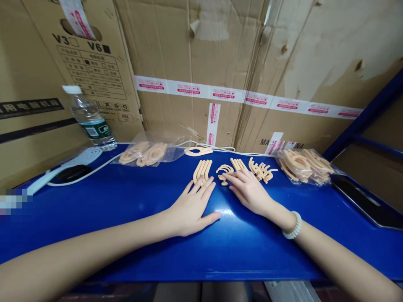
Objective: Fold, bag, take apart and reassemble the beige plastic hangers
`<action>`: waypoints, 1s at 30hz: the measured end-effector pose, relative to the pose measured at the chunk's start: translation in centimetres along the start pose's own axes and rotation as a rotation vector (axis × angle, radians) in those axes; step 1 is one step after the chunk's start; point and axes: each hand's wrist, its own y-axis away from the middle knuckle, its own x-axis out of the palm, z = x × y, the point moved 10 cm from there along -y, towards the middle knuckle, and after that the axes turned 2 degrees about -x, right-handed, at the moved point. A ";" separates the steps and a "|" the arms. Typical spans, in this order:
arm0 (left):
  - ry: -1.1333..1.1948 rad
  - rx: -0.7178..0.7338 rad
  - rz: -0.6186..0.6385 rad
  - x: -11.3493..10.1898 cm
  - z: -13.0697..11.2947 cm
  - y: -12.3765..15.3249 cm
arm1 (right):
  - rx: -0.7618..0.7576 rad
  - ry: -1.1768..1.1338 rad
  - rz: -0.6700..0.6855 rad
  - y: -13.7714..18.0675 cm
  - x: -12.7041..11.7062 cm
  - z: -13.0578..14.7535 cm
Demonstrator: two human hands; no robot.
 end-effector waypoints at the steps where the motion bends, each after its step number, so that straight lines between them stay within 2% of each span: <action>1: -0.001 0.000 0.001 0.0 0.0 0.0 | 0.023 -0.007 -0.008 0.1 -0.5 -0.7; 6: -0.001 0.009 0.019 0.1 0.2 0.0 | 0.120 -0.039 -0.017 1.6 -2.6 -4.9; 9: -0.011 -0.004 0.031 0.1 0.8 -0.5 | 0.094 -0.017 0.018 1.9 -2.5 -5.4; 11: -0.020 -0.018 0.036 0.0 1.4 -0.9 | 0.057 -0.019 0.045 1.7 -2.0 -4.4; 17: -0.046 -0.031 0.015 0.3 2.5 -1.8 | -0.111 -0.053 0.152 1.0 0.1 0.9; 21: -0.060 -0.032 0.010 0.6 2.6 -1.8 | -0.100 -0.004 0.195 1.0 1.1 1.2; 25: -0.057 -0.036 0.015 0.5 2.6 -1.7 | -0.036 0.040 0.150 0.9 -0.8 -1.2; 28: -0.050 -0.034 0.014 0.4 2.6 -1.6 | 0.080 0.084 0.108 1.8 -3.1 -5.4; 30: -0.044 -0.030 0.010 0.3 2.6 -1.6 | 0.140 0.138 0.148 3.0 -3.5 -8.3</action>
